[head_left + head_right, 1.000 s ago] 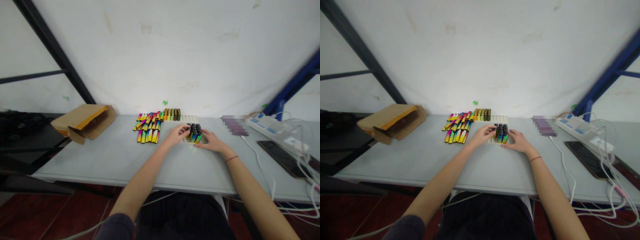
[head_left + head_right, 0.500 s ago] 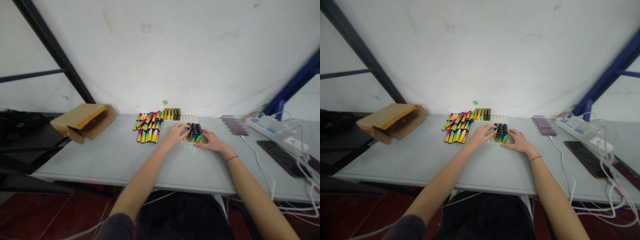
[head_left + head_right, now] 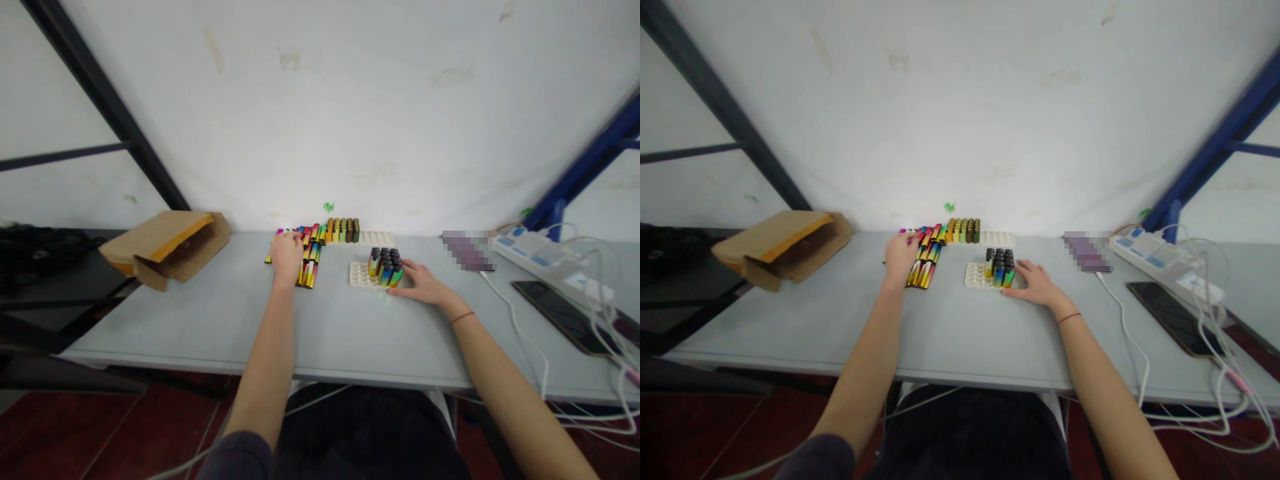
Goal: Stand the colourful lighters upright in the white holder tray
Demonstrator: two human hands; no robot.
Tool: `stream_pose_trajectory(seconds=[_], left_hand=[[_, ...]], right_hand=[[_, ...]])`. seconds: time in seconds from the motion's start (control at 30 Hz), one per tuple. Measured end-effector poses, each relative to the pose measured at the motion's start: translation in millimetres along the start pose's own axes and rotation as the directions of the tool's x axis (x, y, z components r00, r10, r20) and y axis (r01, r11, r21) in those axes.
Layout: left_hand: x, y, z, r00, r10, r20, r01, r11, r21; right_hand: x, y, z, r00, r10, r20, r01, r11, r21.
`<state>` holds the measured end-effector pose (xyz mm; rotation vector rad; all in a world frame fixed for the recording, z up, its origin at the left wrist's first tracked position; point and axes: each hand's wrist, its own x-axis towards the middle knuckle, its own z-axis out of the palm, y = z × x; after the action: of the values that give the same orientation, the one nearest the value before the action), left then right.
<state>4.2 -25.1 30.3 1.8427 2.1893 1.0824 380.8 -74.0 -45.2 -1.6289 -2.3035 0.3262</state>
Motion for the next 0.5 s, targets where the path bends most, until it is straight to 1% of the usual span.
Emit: stream_pose_trajectory(seconds=[0.03, 0.07, 0.1, 0.2, 0.27, 0.37, 0.5], left_hand=[[4, -10, -4.1, 0.996, -0.085, -0.027, 0.086, 0.995, 0.046], [7, -19, -6.7, 0.989, -0.143, -0.045, 0.146, 0.987, 0.069], [9, -28, -8.0, 0.983, -0.176, -0.045, 0.179, 0.981, 0.075], [14, -45, -5.4, 0.977, -0.213, 0.01, 0.213, 0.976, 0.054], [15, -49, -1.5, 0.972, -0.235, 0.025, 0.234, 0.971, 0.054], [13, -47, 2.0, 0.968, -0.251, 0.023, 0.248, 0.965, 0.079], [8, -42, -1.0, 0.971, -0.24, 0.001, 0.24, 0.97, 0.047]], right_hand=[[0, -1, 0, 1.0, 0.0, 0.001, 0.0, 1.0, 0.0], [0, -1, -1, 1.0, 0.0, 0.0, 0.0, 1.0, 0.0], [0, -2, -1, 1.0, 0.0, -0.001, 0.0, 1.0, 0.001], [-1, -4, -3, 1.0, 0.007, 0.004, -0.007, 1.0, 0.001], [-1, -5, -4, 1.0, 0.014, 0.011, -0.014, 1.0, 0.001], [-1, -6, -4, 1.0, 0.017, 0.012, -0.017, 1.0, 0.005], [-1, -5, -3, 1.0, 0.009, 0.004, -0.009, 1.0, 0.003]])
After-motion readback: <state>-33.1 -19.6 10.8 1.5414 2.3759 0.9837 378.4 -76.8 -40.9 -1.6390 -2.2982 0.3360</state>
